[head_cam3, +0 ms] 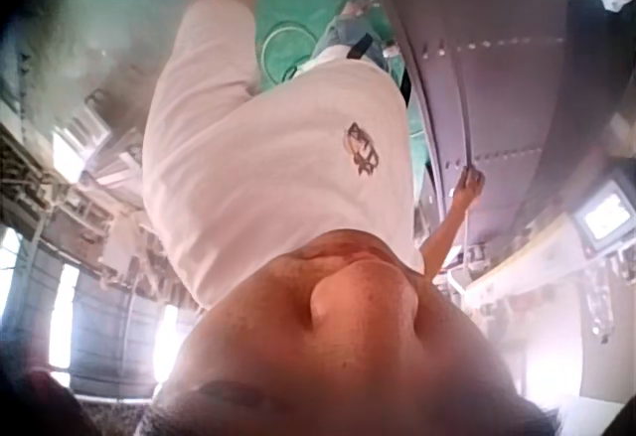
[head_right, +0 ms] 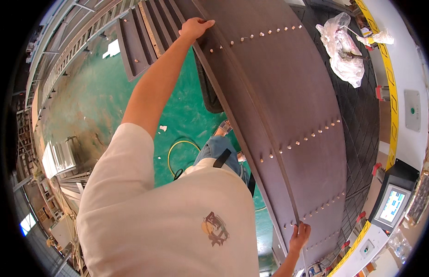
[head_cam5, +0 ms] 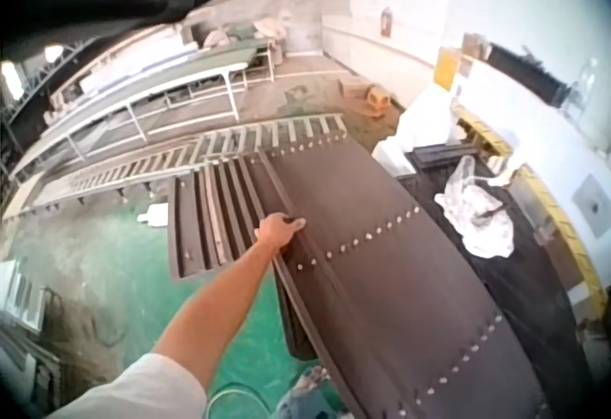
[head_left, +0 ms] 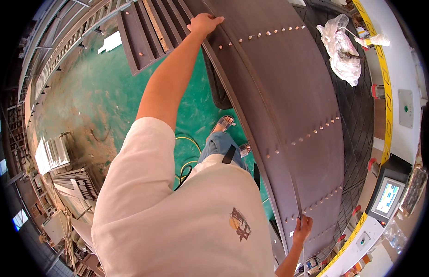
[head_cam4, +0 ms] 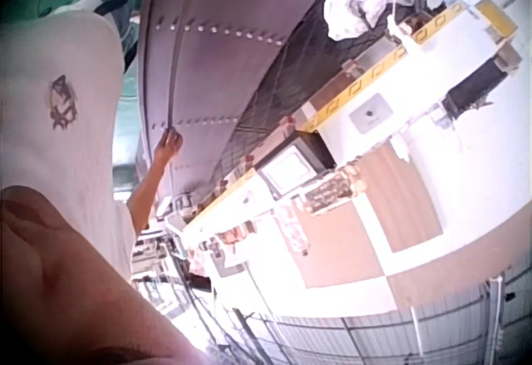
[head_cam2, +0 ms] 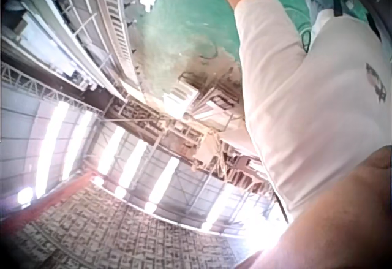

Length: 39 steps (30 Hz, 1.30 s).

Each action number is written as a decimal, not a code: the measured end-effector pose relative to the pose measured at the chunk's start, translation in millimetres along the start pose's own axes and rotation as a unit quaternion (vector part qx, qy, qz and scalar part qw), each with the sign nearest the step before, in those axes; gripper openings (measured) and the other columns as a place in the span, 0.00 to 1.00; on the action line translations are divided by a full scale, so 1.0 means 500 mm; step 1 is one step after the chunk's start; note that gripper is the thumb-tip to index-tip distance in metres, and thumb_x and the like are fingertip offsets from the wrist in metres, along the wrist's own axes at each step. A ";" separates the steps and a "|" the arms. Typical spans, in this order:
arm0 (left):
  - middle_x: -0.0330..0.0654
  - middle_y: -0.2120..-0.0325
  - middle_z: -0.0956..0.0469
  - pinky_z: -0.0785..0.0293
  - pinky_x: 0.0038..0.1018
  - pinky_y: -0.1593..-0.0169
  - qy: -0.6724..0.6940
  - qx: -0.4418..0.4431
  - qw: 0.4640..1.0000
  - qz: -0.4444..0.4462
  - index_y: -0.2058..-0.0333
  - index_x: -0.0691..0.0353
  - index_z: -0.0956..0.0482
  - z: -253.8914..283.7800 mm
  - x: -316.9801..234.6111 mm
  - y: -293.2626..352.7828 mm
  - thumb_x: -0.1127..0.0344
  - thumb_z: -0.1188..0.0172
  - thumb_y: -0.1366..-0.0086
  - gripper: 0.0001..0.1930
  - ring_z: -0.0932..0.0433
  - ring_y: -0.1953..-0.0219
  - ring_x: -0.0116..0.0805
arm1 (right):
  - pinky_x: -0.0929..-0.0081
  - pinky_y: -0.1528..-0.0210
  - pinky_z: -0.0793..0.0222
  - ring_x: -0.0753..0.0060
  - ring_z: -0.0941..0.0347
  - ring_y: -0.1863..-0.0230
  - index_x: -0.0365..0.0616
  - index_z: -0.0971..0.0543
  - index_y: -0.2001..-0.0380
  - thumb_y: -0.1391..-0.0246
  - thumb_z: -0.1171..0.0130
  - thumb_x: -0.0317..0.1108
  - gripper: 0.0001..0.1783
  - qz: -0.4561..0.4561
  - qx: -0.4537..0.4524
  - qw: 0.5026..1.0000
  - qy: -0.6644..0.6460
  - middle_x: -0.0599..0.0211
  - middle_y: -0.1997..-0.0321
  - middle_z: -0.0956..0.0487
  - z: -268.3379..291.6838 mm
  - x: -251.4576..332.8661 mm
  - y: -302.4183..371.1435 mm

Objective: The person repeatedly picks up long, thin wooden strips from a metal rack and places them into slots on a large, curved wooden board. The person aligns the strips with existing pegs on the board and adjusts them by hand. The task involves repetitive handling of multiple wooden strips in a workshop setting.

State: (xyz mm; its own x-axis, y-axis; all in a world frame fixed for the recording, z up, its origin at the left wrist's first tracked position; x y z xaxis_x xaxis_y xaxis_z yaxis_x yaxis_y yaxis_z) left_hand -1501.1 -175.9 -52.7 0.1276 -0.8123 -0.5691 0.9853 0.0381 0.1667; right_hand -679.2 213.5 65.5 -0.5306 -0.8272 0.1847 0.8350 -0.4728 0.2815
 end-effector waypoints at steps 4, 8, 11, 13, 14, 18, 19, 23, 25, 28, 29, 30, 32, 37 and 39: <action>0.41 0.52 0.16 0.40 0.47 0.37 -0.033 -0.026 0.999 -0.021 0.50 0.51 0.16 -0.009 -0.008 -0.007 0.30 0.35 0.46 0.35 0.23 0.43 0.45 | 0.52 0.58 0.32 0.47 0.30 0.57 0.40 0.22 0.54 0.40 0.39 0.35 0.14 0.019 -0.036 0.999 -0.006 0.55 0.60 0.27 -0.037 -0.012 0.001; 0.41 0.51 0.17 0.42 0.50 0.36 -0.030 -0.018 0.999 -0.014 0.50 0.48 0.15 -0.013 0.014 -0.021 0.31 0.36 0.46 0.33 0.27 0.41 0.48 | 0.52 0.57 0.32 0.47 0.29 0.57 0.40 0.22 0.54 0.41 0.38 0.35 0.14 0.021 -0.045 0.999 -0.003 0.54 0.60 0.27 -0.053 -0.013 -0.010; 0.43 0.50 0.18 0.41 0.53 0.36 -0.041 -0.008 0.999 -0.025 0.49 0.49 0.16 -0.017 0.011 -0.023 0.31 0.36 0.45 0.34 0.26 0.41 0.49 | 0.52 0.58 0.31 0.47 0.28 0.57 0.41 0.22 0.54 0.42 0.37 0.35 0.14 0.002 -0.046 0.999 -0.008 0.54 0.59 0.27 -0.070 -0.014 -0.006; 0.43 0.49 0.18 0.40 0.52 0.37 -0.047 -0.011 0.998 -0.030 0.48 0.50 0.17 -0.017 0.010 -0.023 0.30 0.36 0.46 0.36 0.25 0.42 0.48 | 0.53 0.58 0.31 0.48 0.28 0.57 0.41 0.21 0.54 0.42 0.36 0.34 0.14 -0.003 -0.043 0.999 -0.008 0.54 0.59 0.27 -0.076 -0.016 -0.007; 0.42 0.50 0.18 0.40 0.50 0.37 -0.049 -0.013 0.998 -0.030 0.47 0.51 0.17 -0.016 0.009 -0.024 0.30 0.35 0.47 0.37 0.24 0.43 0.47 | 0.53 0.58 0.30 0.48 0.27 0.57 0.41 0.21 0.54 0.42 0.36 0.34 0.14 -0.006 -0.039 0.999 -0.002 0.54 0.59 0.26 -0.079 -0.020 -0.006; 0.43 0.50 0.17 0.35 0.49 0.39 -0.066 -0.031 0.996 -0.052 0.48 0.54 0.17 -0.032 0.007 -0.042 0.30 0.33 0.49 0.39 0.21 0.45 0.45 | 0.54 0.58 0.30 0.48 0.27 0.57 0.42 0.21 0.55 0.44 0.35 0.33 0.14 -0.026 -0.027 0.999 0.000 0.56 0.59 0.26 -0.085 -0.025 0.000; 0.44 0.50 0.17 0.34 0.48 0.40 -0.074 -0.031 0.995 -0.061 0.48 0.55 0.18 -0.035 0.001 -0.047 0.30 0.33 0.49 0.39 0.21 0.45 0.45 | 0.55 0.58 0.30 0.49 0.28 0.57 0.42 0.20 0.55 0.44 0.34 0.33 0.14 -0.035 -0.024 0.999 -0.005 0.56 0.60 0.26 -0.086 -0.021 0.002; 0.51 0.49 0.19 0.28 0.38 0.41 -0.038 0.027 0.994 -0.097 0.43 0.66 0.22 -0.048 0.037 -0.091 0.32 0.34 0.45 0.43 0.22 0.44 0.46 | 0.56 0.59 0.29 0.51 0.27 0.58 0.45 0.20 0.55 0.45 0.34 0.33 0.14 -0.033 -0.019 0.999 0.021 0.59 0.60 0.25 -0.080 -0.015 -0.011; 0.50 0.48 0.19 0.28 0.39 0.41 -0.035 0.032 0.995 -0.085 0.43 0.65 0.22 -0.044 0.046 -0.088 0.33 0.34 0.44 0.42 0.22 0.43 0.45 | 0.56 0.60 0.28 0.51 0.26 0.58 0.45 0.20 0.55 0.45 0.34 0.33 0.14 -0.006 -0.043 0.999 0.020 0.60 0.61 0.25 -0.078 -0.011 -0.015; 0.51 0.48 0.20 0.28 0.40 0.42 -0.016 0.034 0.994 -0.106 0.44 0.65 0.21 -0.048 0.063 -0.109 0.34 0.32 0.44 0.41 0.22 0.43 0.47 | 0.56 0.60 0.28 0.51 0.26 0.59 0.46 0.20 0.55 0.46 0.33 0.34 0.15 -0.019 -0.036 0.999 0.028 0.61 0.61 0.25 -0.079 -0.012 -0.024; 0.51 0.47 0.20 0.28 0.41 0.41 -0.042 0.023 0.992 -0.117 0.45 0.65 0.21 -0.044 0.066 -0.122 0.34 0.33 0.44 0.41 0.22 0.43 0.48 | 0.56 0.60 0.28 0.51 0.26 0.59 0.46 0.20 0.56 0.47 0.33 0.34 0.15 -0.028 -0.024 0.999 0.034 0.61 0.61 0.25 -0.084 -0.014 -0.026; 0.50 0.48 0.20 0.28 0.41 0.42 -0.046 0.031 0.990 -0.129 0.44 0.65 0.21 -0.052 0.061 -0.125 0.34 0.33 0.44 0.41 0.22 0.44 0.48 | 0.56 0.60 0.28 0.51 0.26 0.59 0.46 0.20 0.56 0.47 0.32 0.34 0.15 -0.039 -0.016 0.998 0.038 0.61 0.61 0.25 -0.090 -0.018 -0.020; 0.49 0.47 0.20 0.30 0.47 0.42 -0.073 0.028 0.988 -0.131 0.44 0.61 0.21 -0.066 0.059 -0.130 0.31 0.35 0.45 0.41 0.23 0.43 0.49 | 0.56 0.60 0.28 0.51 0.25 0.59 0.46 0.20 0.56 0.48 0.32 0.34 0.15 -0.054 -0.004 0.998 0.044 0.61 0.61 0.25 -0.101 -0.028 -0.018; 0.49 0.46 0.20 0.33 0.54 0.40 -0.122 0.034 0.989 -0.083 0.43 0.52 0.21 -0.067 0.075 -0.154 0.27 0.38 0.45 0.41 0.25 0.40 0.53 | 0.55 0.61 0.27 0.49 0.25 0.58 0.47 0.22 0.58 0.48 0.32 0.36 0.14 -0.070 -0.036 0.997 0.023 0.60 0.60 0.25 -0.107 -0.028 -0.023; 0.50 0.46 0.20 0.31 0.48 0.40 -0.133 0.002 0.983 -0.123 0.44 0.55 0.20 -0.075 0.058 -0.135 0.28 0.38 0.45 0.41 0.23 0.43 0.54 | 0.55 0.61 0.27 0.49 0.25 0.59 0.47 0.22 0.59 0.48 0.32 0.36 0.14 -0.085 -0.035 0.995 0.027 0.60 0.60 0.25 -0.109 -0.029 -0.016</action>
State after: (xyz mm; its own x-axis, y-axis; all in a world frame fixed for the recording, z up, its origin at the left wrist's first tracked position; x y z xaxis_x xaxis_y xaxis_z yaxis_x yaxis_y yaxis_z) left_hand -1559.8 -180.4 -110.7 -0.1497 -0.9204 -0.3611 0.9820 -0.1809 0.0538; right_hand -670.3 213.0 9.1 -0.6586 -0.7472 0.0885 0.7426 -0.6264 0.2370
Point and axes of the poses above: each hand's wrist, its own y-axis away from the middle knuckle, its own z-axis out of the back of the hand, x = y × z, the point moved 6 cm from there along -y, towards the middle knuckle
